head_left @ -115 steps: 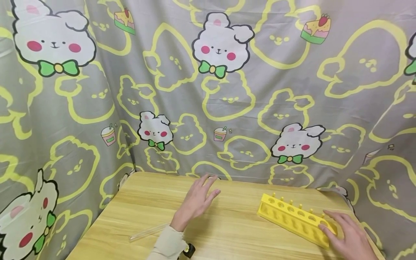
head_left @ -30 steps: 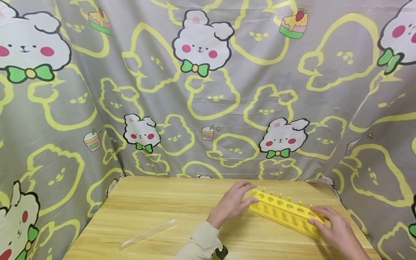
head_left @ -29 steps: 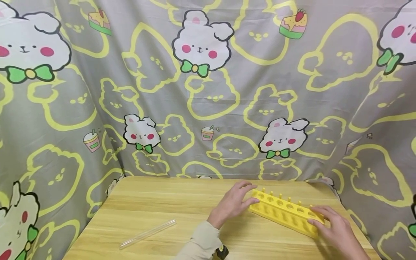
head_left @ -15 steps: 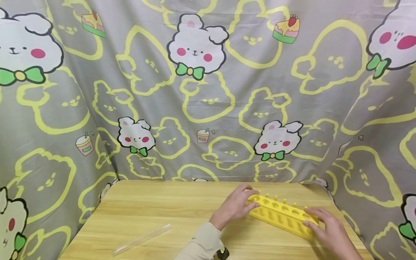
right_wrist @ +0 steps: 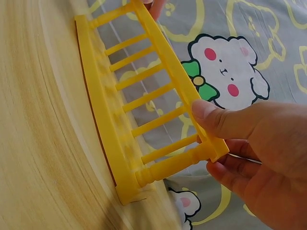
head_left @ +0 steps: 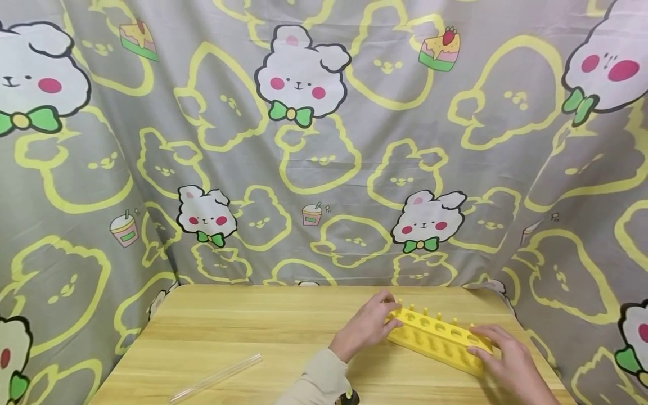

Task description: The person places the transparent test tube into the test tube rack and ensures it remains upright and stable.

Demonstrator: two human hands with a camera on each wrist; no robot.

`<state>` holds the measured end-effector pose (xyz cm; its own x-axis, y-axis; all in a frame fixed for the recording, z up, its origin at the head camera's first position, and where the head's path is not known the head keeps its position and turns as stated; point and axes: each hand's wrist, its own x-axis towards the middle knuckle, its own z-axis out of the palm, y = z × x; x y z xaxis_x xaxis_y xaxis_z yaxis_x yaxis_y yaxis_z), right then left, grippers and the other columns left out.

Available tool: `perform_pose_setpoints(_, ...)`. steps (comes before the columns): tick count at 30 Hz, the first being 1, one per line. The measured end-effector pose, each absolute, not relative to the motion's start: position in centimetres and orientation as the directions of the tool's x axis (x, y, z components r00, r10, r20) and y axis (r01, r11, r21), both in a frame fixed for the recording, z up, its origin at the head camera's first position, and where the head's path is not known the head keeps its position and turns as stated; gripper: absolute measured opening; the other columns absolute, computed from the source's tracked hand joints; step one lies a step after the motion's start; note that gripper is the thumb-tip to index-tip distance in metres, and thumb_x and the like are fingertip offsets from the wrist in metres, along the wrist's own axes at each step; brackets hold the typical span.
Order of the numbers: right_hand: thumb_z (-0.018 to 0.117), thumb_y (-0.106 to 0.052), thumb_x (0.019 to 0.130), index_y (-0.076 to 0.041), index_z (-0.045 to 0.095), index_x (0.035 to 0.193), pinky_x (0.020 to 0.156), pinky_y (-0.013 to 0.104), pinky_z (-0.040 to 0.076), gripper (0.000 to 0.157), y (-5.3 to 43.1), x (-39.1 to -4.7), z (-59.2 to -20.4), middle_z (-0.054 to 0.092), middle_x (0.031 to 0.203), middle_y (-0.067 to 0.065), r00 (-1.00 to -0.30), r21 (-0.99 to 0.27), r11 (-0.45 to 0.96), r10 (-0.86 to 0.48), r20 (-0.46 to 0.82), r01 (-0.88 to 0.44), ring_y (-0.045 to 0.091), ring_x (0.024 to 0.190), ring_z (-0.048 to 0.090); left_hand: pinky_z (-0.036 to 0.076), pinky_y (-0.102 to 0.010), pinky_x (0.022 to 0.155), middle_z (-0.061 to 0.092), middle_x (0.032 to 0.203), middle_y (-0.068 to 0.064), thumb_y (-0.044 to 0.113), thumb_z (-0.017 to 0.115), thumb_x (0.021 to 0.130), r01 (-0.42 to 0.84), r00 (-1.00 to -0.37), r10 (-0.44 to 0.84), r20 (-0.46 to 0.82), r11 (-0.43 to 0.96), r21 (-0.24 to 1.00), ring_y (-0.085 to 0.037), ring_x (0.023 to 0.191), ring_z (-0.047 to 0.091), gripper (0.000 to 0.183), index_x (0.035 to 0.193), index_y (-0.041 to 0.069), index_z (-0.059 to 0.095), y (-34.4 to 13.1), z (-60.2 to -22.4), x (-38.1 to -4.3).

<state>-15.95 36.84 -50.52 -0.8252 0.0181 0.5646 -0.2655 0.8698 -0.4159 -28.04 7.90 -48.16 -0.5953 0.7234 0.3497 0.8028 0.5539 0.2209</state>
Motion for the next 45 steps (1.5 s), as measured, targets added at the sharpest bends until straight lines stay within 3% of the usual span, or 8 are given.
perform_pose_setpoints(8,0.093,-0.010,0.069,-0.009,0.077,0.106,0.067,0.033,0.059,0.041,36.6,-16.1,-50.6,0.071,0.105,0.005,-0.825,-0.408,0.875,0.015,0.565,-0.263,0.012,0.087,0.067,0.047,-0.015,0.093,0.059,0.123,0.001,0.032,0.071,0.098,0.790,-0.610,0.712,0.349,0.580,0.197,-0.008,0.109,0.057,0.039,0.131,0.010,0.070,8.3,-48.5,-27.9)
perform_pose_setpoints(17,0.093,-0.010,0.069,-0.009,0.077,0.106,0.066,0.035,0.059,0.041,36.9,-16.1,-50.5,0.072,0.105,0.005,-0.828,-0.407,0.877,0.019,0.560,-0.255,0.013,0.085,0.067,0.048,-0.012,0.089,0.063,0.118,0.001,0.030,0.074,0.095,0.787,-0.611,0.690,0.387,0.580,0.209,-0.006,0.104,0.060,0.036,0.125,0.010,0.073,9.1,-48.6,-28.1)
perform_pose_setpoints(25,0.091,-0.016,0.075,-0.009,0.076,0.109,0.068,0.043,0.060,0.038,36.8,-15.9,-50.4,0.072,0.108,0.006,-0.877,-0.429,0.882,0.039,0.479,-0.194,0.029,0.085,0.071,0.048,-0.011,0.090,0.066,0.112,0.003,0.027,0.078,0.091,0.775,-0.628,0.656,0.419,0.579,0.255,-0.006,0.102,0.061,0.032,0.117,0.009,0.075,9.2,-48.9,-28.0)
perform_pose_setpoints(33,0.090,-0.019,0.078,-0.010,0.075,0.111,0.070,0.046,0.060,0.037,36.9,-16.0,-50.2,0.073,0.108,0.006,-0.895,-0.437,0.882,0.041,0.444,-0.177,0.034,0.086,0.070,0.051,-0.013,0.088,0.069,0.110,0.001,0.025,0.080,0.088,0.770,-0.632,0.626,0.456,0.575,0.278,-0.008,0.101,0.064,0.031,0.112,0.008,0.078,9.3,-48.9,-27.8)
perform_pose_setpoints(38,0.091,-0.019,0.077,-0.011,0.076,0.110,0.068,0.038,0.059,0.037,36.9,-16.0,-50.0,0.073,0.108,0.006,-0.896,-0.415,0.893,0.032,0.443,-0.173,0.029,0.085,0.070,0.051,-0.014,0.087,0.070,0.109,0.002,0.026,0.080,0.087,0.760,-0.645,0.613,0.456,0.579,0.296,-0.007,0.101,0.065,0.031,0.112,0.008,0.078,9.4,-48.9,-27.8)
perform_pose_setpoints(45,0.092,-0.015,0.073,-0.010,0.076,0.108,0.067,0.033,0.058,0.039,36.8,-16.3,-50.2,0.074,0.106,0.006,-0.869,-0.381,0.895,-0.013,0.494,-0.230,0.012,0.083,0.067,0.052,-0.016,0.085,0.070,0.106,0.002,0.026,0.081,0.087,0.739,-0.672,0.602,0.432,0.585,0.334,-0.007,0.096,0.064,0.030,0.111,0.009,0.078,9.2,-48.9,-28.0)
